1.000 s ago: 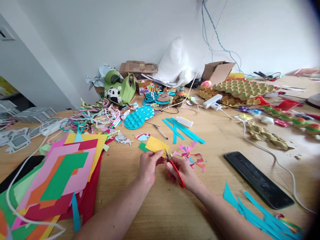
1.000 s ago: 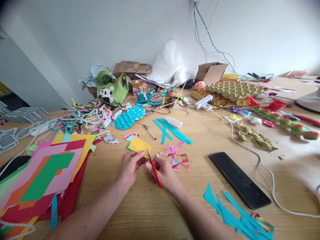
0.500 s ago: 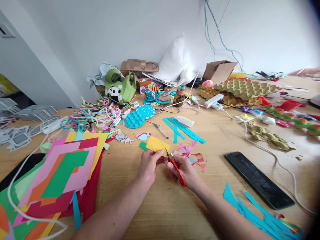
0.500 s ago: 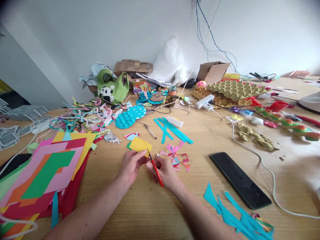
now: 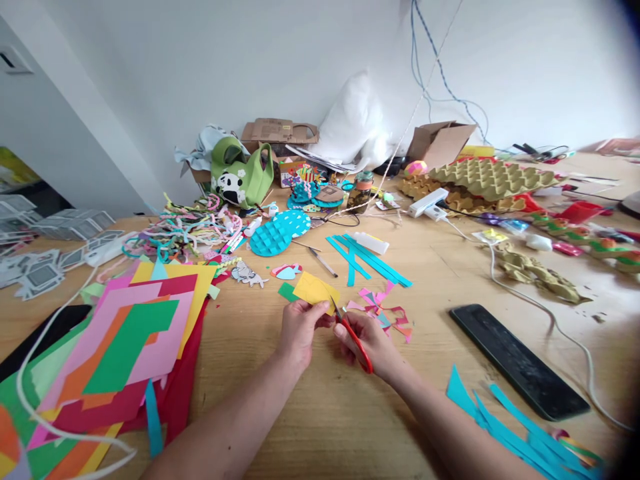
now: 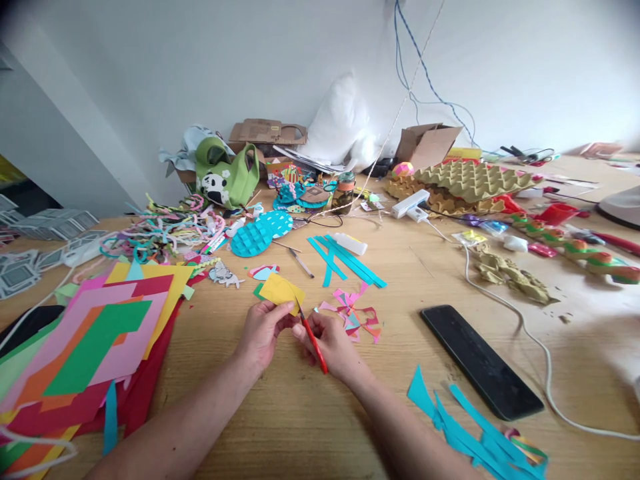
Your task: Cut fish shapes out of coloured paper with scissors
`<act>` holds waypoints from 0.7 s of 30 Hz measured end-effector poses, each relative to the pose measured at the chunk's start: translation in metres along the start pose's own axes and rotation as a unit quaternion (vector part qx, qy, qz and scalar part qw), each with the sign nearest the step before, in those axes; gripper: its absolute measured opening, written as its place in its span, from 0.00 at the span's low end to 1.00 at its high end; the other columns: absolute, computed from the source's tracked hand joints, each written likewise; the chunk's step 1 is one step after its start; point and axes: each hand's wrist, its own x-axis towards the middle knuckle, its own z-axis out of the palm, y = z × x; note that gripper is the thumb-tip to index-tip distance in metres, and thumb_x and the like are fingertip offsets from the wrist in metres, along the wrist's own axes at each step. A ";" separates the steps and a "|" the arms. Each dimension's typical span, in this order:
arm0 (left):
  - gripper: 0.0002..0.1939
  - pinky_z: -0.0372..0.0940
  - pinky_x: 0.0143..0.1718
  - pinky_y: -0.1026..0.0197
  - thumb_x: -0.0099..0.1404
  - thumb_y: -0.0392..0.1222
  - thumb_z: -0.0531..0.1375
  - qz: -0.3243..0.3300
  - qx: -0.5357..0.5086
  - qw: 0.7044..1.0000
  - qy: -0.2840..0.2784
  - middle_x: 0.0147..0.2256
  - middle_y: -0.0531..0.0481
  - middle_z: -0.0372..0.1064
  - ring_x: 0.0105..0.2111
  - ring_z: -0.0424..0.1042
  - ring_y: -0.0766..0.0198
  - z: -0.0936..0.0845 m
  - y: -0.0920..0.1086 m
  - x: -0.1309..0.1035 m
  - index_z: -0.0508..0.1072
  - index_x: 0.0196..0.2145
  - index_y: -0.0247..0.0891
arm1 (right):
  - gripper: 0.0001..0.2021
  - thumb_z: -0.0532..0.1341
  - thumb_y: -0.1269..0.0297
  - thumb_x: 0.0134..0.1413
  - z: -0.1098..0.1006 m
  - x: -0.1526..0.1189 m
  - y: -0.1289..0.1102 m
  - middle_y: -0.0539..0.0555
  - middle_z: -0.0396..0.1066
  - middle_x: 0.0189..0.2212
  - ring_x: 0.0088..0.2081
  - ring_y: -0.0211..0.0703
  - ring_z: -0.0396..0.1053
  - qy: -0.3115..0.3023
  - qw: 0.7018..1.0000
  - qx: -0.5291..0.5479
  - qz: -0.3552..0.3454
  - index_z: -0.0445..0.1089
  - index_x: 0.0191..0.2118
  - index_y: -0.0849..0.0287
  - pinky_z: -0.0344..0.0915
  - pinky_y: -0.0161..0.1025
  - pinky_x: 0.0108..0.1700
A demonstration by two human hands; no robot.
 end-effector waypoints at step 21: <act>0.10 0.55 0.20 0.67 0.40 0.40 0.70 -0.015 -0.018 1.000 -0.003 0.17 0.53 0.68 0.18 0.66 0.70 0.002 0.003 -0.001 0.73 0.19 0.34 | 0.25 0.66 0.40 0.46 -0.004 0.001 0.000 0.46 0.66 0.15 0.13 0.34 0.62 -0.020 1.000 0.020 0.010 0.60 0.24 0.57 0.54 0.31 0.16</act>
